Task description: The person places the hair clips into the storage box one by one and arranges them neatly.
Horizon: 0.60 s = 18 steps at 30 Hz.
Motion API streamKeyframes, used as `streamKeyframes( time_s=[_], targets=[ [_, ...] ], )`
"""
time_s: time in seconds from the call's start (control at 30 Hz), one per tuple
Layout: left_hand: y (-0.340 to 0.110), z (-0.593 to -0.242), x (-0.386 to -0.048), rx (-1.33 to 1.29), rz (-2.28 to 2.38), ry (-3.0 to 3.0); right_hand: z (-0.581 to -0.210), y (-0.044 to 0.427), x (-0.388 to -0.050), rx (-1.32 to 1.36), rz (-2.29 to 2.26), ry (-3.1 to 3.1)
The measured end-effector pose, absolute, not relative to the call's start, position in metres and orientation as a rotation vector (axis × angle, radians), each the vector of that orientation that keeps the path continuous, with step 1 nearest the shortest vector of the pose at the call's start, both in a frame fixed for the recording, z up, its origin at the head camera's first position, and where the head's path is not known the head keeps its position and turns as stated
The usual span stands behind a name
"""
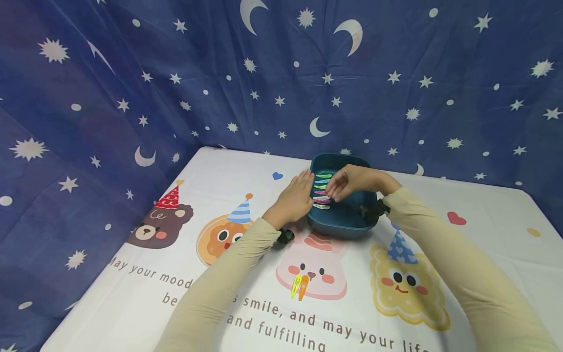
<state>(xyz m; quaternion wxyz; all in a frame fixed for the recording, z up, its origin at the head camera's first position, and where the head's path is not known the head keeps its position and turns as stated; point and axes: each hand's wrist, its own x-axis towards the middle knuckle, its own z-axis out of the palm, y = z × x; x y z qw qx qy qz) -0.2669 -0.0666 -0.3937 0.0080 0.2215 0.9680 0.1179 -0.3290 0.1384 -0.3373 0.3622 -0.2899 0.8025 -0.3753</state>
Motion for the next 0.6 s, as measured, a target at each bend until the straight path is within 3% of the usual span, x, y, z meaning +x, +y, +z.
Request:
streamKeyframes(
  time_s=[0.33, 0.6],
  targets=[
    [-0.067, -0.393, -0.266, 0.671, 0.383, 3.021, -0.317, 0.134, -0.294, -0.975, -0.978, 1.953],
    [-0.066, -0.393, -0.266, 0.672, 0.364, 3.029, -0.325, 0.124, -0.260, -1.218, -0.965, 1.835]
  ],
)
